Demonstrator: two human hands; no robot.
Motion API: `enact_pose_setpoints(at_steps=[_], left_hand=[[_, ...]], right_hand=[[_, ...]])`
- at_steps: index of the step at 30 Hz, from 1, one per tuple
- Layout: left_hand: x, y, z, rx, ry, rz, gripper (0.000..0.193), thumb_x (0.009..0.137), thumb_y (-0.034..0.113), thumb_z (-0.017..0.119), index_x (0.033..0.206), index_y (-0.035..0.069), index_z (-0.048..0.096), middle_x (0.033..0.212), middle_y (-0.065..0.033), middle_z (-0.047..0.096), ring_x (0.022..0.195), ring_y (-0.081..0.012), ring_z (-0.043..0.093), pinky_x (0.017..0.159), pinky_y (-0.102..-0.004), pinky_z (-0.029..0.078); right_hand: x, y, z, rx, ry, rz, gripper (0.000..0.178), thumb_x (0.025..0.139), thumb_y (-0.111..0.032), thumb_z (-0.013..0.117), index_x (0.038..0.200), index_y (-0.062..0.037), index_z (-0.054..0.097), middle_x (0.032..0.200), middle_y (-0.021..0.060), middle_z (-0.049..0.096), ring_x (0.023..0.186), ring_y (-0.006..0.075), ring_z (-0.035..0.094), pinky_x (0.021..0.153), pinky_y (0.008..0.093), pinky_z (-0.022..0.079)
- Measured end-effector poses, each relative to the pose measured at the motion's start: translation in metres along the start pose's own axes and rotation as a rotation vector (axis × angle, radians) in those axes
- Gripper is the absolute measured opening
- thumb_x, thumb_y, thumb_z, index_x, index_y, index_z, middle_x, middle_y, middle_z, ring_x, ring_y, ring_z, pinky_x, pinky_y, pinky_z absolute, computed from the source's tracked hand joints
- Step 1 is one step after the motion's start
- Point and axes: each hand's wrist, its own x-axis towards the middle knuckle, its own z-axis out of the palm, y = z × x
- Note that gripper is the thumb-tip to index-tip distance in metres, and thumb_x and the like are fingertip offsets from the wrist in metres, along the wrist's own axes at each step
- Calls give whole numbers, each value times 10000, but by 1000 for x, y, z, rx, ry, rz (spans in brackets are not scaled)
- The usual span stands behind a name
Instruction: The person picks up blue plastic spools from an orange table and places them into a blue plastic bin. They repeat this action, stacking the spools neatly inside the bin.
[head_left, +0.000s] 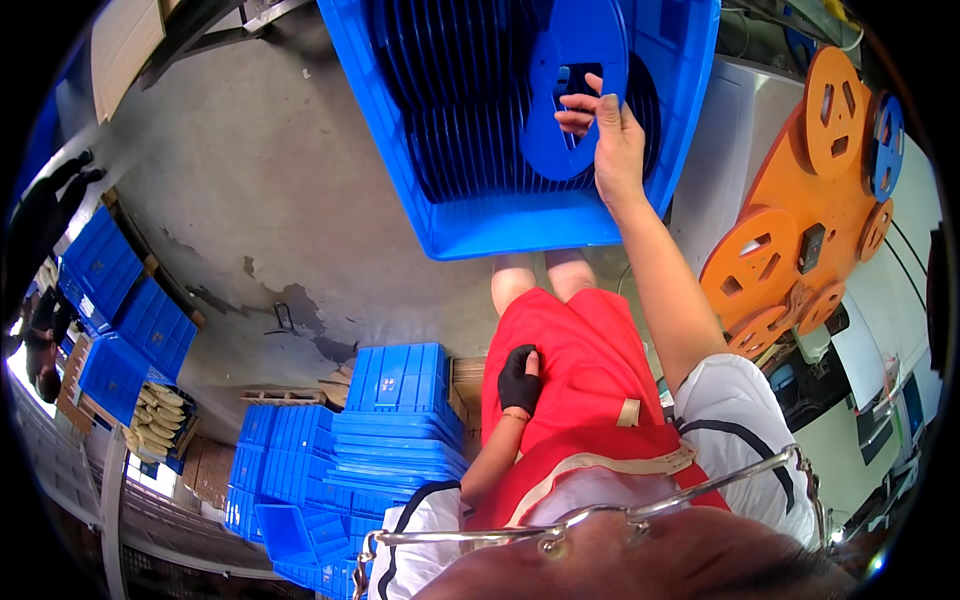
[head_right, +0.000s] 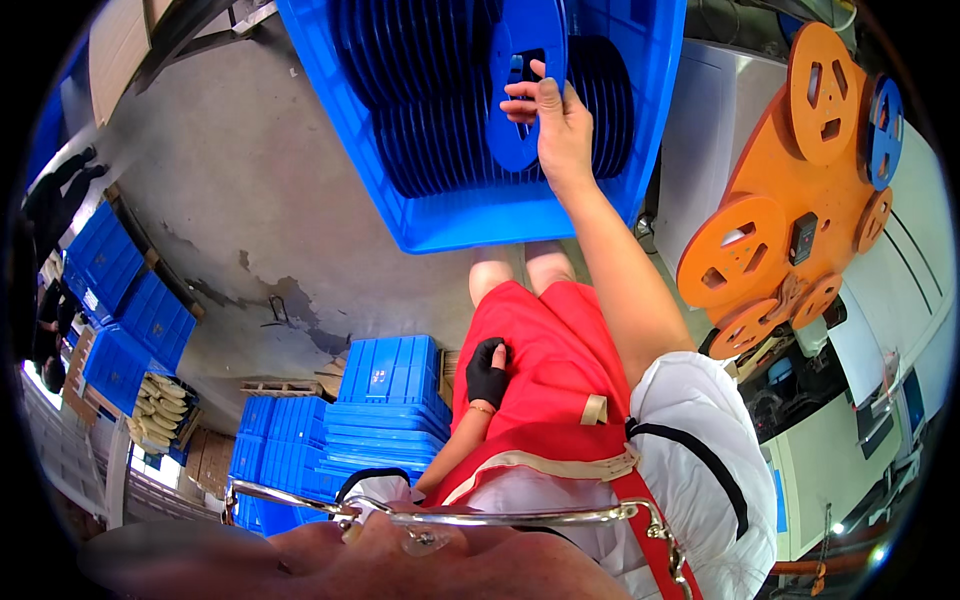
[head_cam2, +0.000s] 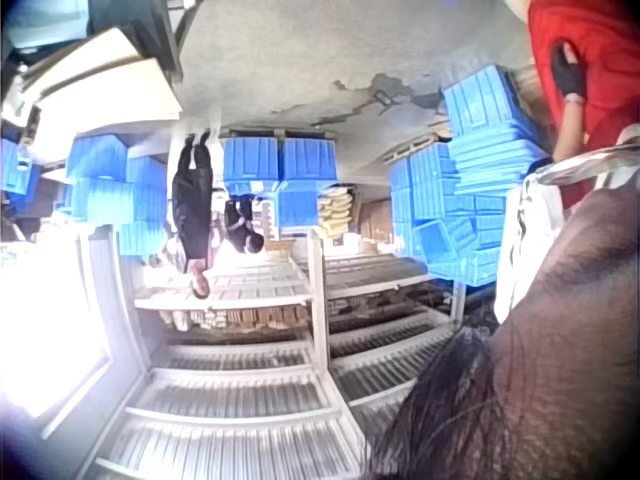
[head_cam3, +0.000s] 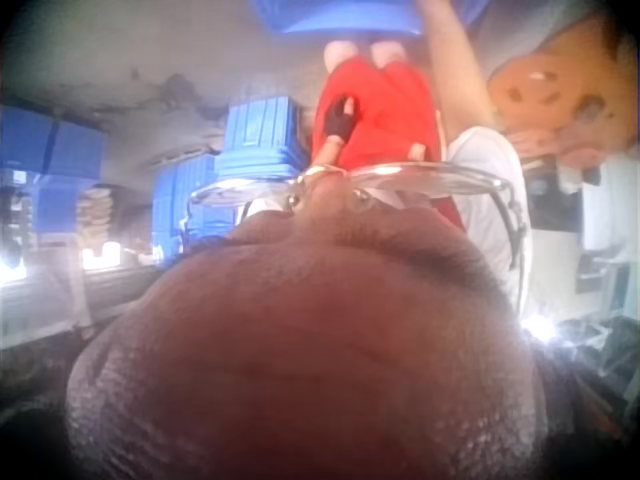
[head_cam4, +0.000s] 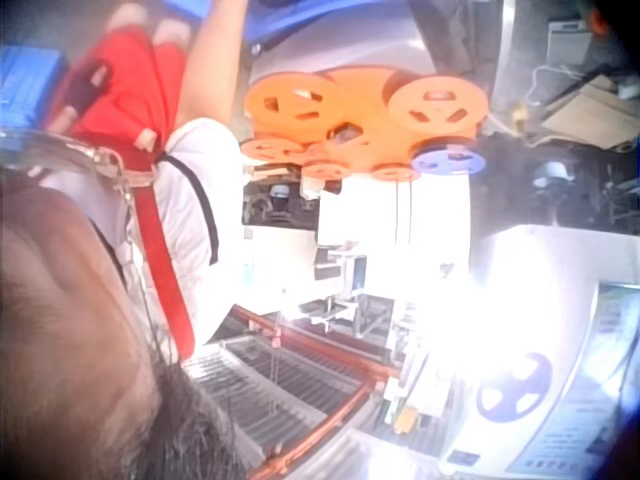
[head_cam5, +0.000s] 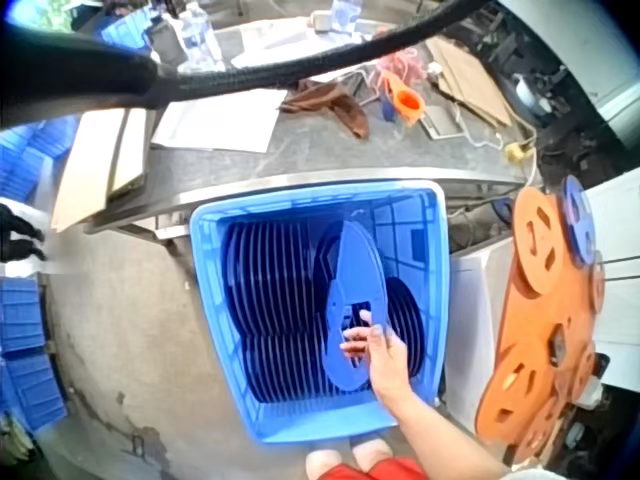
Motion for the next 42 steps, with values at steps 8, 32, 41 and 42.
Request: enact_pose_setpoints(at_steps=[8, 32, 41, 42], left_hand=[[1, -29, 12, -35, -1, -4, 171, 901, 173, 561, 974, 26, 606, 847, -50, 654, 785, -118, 603, 726, -252, 474], [-4, -28, 19, -173, 27, -1, 162, 905, 156, 557, 976, 17, 600, 849, -57, 654, 784, -126, 607, 735, -255, 476], [4, -11, 1, -91, -5, 71, 204, 888, 213, 567, 978, 37, 619, 854, -87, 664, 803, -173, 631, 743, -288, 482], [5, -7, -2, -55, 6, 102, 203, 889, 211, 564, 976, 36, 619, 851, -87, 664, 800, -172, 631, 742, -288, 482]], right_hand=[[53, 39, 6, -615, -16, -408, 644, 886, -75, 527, 1439, -110, 199, 1282, 188, 494, 1007, 216, 618, 857, 295, 495], [52, -52, 28, -932, 157, -978, 115, 691, -91, 633, 585, -56, 607, 541, 48, 569, 496, 209, 538, 564, 311, 398], [-3, -87, 13, -959, 224, -808, 106, 751, -115, 683, 661, -72, 645, 564, 35, 573, 507, 194, 492, 582, 306, 380], [-1, -74, 12, -994, 188, -763, 123, 766, -139, 673, 670, -67, 649, 575, 57, 579, 513, 223, 507, 565, 329, 389]])
